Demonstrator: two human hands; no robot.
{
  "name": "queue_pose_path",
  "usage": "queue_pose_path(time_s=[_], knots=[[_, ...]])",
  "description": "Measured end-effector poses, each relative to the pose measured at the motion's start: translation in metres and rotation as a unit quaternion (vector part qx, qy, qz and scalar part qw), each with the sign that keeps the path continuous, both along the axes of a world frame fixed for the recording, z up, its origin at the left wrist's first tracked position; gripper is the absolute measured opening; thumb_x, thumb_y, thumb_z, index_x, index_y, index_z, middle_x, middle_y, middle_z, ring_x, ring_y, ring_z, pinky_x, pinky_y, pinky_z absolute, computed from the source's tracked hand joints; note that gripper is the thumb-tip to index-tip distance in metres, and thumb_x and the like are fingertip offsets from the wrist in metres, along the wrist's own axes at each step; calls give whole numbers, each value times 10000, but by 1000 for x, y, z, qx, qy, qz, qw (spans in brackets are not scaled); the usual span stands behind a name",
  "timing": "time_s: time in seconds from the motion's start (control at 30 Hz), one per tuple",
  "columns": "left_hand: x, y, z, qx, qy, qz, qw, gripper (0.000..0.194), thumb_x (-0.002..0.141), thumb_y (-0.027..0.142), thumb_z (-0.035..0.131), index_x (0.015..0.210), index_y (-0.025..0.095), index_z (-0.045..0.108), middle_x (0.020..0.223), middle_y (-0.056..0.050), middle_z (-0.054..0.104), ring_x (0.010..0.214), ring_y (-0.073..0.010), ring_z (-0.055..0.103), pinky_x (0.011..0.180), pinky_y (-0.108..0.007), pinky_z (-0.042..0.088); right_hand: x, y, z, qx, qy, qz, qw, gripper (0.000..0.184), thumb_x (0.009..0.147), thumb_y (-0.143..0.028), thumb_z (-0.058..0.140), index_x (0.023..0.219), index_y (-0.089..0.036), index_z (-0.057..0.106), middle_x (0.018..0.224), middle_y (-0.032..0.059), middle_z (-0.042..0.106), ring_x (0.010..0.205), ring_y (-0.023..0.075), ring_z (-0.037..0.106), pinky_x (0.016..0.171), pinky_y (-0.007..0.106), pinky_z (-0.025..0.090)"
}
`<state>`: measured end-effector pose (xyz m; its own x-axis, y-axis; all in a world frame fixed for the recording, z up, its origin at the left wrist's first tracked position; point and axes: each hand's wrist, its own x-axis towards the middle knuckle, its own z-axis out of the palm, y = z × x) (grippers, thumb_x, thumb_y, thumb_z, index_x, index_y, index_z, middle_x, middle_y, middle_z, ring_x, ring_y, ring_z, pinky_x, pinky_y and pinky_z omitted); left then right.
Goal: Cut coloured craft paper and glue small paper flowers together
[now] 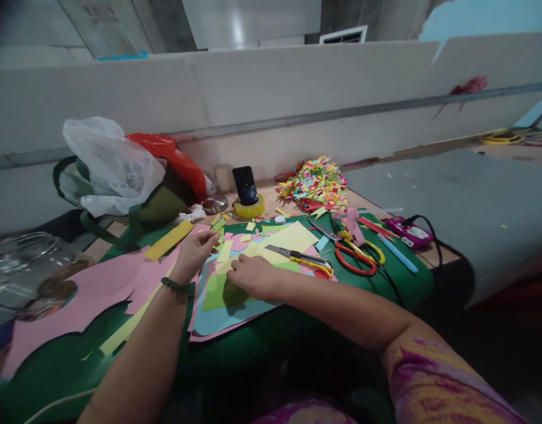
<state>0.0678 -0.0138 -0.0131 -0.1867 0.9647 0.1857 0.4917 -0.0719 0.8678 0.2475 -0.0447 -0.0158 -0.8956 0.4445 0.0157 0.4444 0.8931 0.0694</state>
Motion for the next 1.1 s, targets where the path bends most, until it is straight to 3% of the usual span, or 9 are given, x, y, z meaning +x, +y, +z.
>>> queue_pose_path(time_s=[0.1,0.3,0.43,0.53,0.6,0.73,0.83,0.97,1.1], knots=[[1,0,-2,-7,4,-3,1000,313,667,461,625,696,150,649,608,-10,619,511,-146,606,513,-252,467,1,-4,0,-30,-7,21,999,291,874,-109,521,1163,-104,545,1028,128,668,958,225,617,685,294,488],[2,0,-1,-34,-10,-3,999,340,675,490,658,682,151,636,593,-8,626,499,-141,613,494,-240,462,-2,-3,2,35,-32,33,998,199,910,-93,459,1085,-82,554,891,123,684,824,218,645,644,306,491],[7,-7,3,-118,-39,-38,992,477,688,601,641,554,146,602,473,-26,587,422,-140,561,446,-252,442,9,2,11,124,118,47,984,244,951,-91,358,1010,-105,595,963,139,681,906,200,626,778,331,503],[14,-13,7,-209,-144,-134,958,530,675,661,640,530,154,582,425,3,522,408,-118,511,424,-236,402,16,2,12,186,240,101,947,289,970,-113,331,996,-114,619,996,127,681,979,192,607,863,329,480],[19,-16,9,-206,-218,-171,939,485,634,627,703,578,159,588,456,26,517,442,-101,505,444,-219,399,17,1,9,187,269,130,936,274,965,-117,360,955,-119,634,962,107,691,962,188,608,838,312,481],[23,-17,13,-160,-315,-158,922,392,488,421,843,632,158,591,519,47,544,481,-73,502,492,-197,413,12,2,0,84,326,123,933,267,952,-122,388,974,-141,653,945,98,700,902,171,597,768,288,493],[25,-18,14,-127,-333,-127,926,360,470,350,832,672,157,605,531,60,542,477,-62,489,490,-191,399,10,7,-2,-58,427,72,900,213,940,-204,460,927,-168,669,907,87,692,861,163,593,762,286,496],[29,-20,15,-102,-272,-98,952,357,469,352,803,723,152,650,582,33,601,525,-86,537,542,-217,433,10,19,1,-252,563,-74,784,125,851,-290,572,850,-171,609,763,20,644,684,134,579,630,258,481],[32,-23,16,-96,-201,-124,967,368,530,438,759,754,154,692,656,-21,667,615,-139,604,589,-255,467,13,33,1,-391,603,-145,680,292,694,-375,685,831,-183,513,660,-41,569,581,114,549,531,236,448]])
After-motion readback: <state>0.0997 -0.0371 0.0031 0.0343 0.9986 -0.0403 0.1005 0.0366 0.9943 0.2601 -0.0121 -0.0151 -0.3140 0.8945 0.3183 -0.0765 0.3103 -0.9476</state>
